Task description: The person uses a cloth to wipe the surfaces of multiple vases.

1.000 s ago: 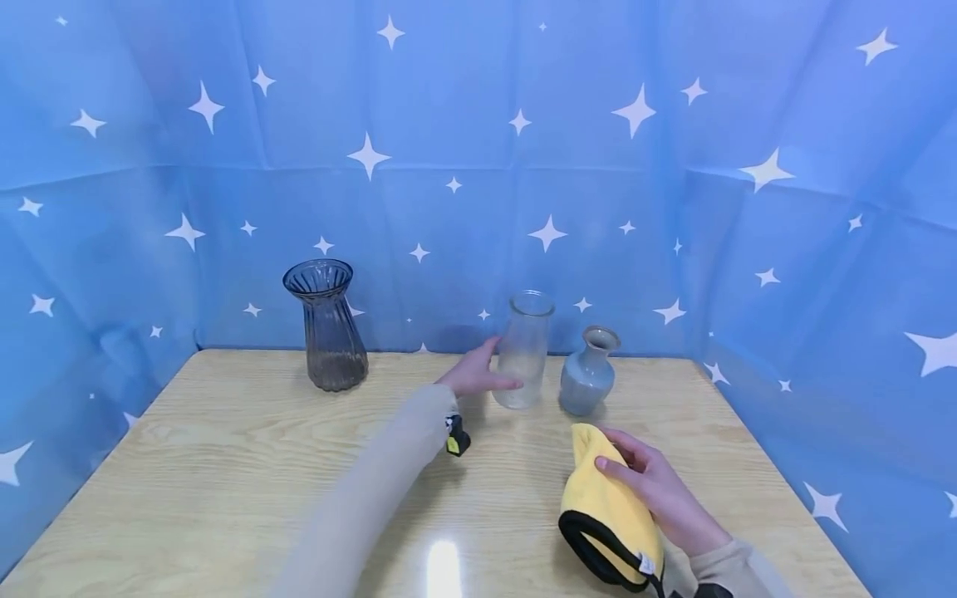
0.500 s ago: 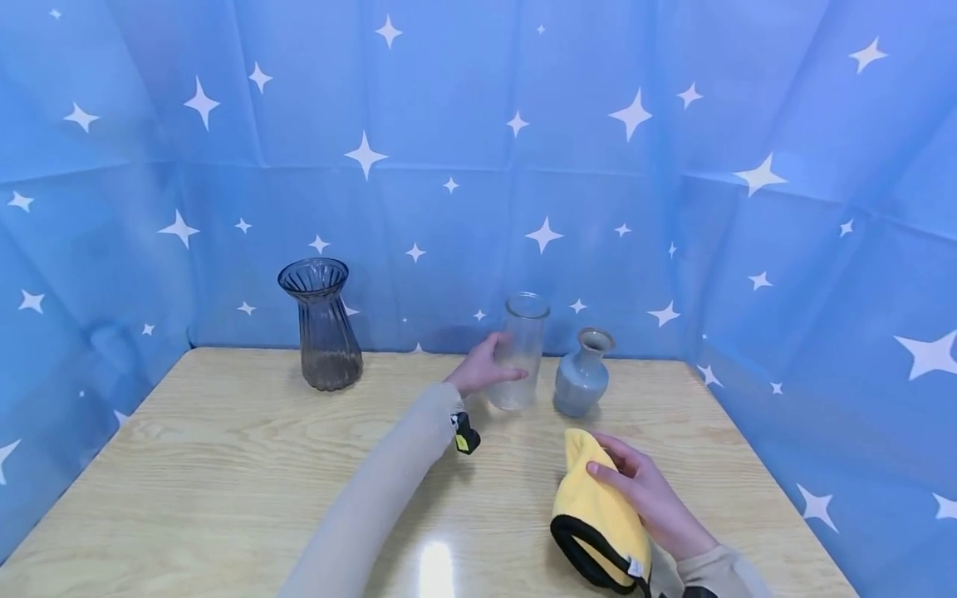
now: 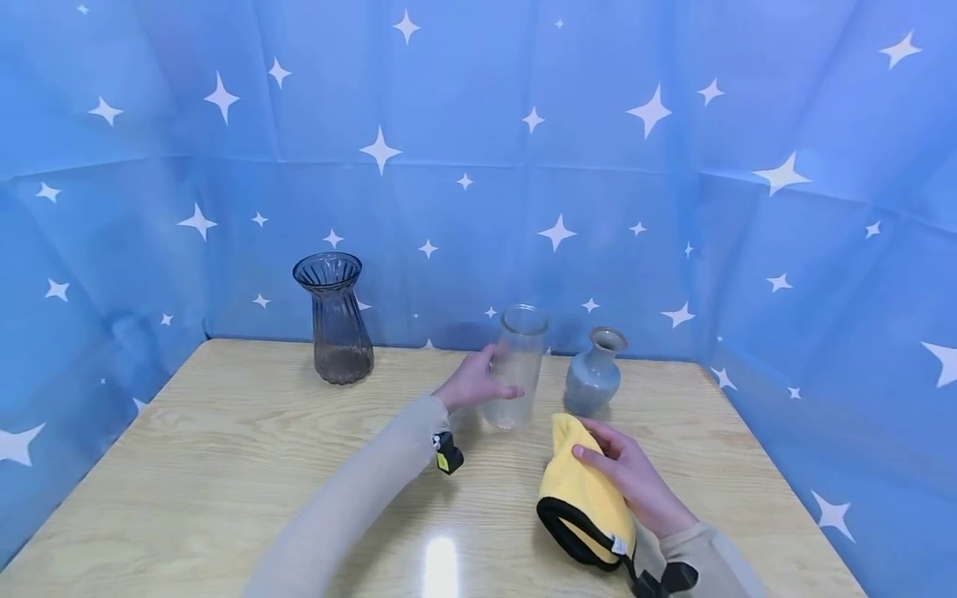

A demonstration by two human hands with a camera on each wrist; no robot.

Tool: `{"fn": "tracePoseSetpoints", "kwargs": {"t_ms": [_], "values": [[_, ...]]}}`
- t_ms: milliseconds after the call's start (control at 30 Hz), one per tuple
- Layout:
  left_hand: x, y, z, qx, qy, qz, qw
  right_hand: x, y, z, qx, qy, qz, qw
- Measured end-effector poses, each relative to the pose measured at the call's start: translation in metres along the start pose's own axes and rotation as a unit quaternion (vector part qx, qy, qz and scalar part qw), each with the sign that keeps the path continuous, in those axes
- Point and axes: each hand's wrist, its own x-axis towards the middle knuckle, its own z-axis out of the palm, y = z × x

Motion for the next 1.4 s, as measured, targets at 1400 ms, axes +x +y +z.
{"fn": "tracePoseSetpoints", "kwargs": {"t_ms": [1400], "values": [[-0.057, -0.002, -0.053, 0.031, -0.111, 0.028, 0.9930, 0.054, -0.055, 0.071, -0.280, 0.116, -0.264, 0.9160]]}}
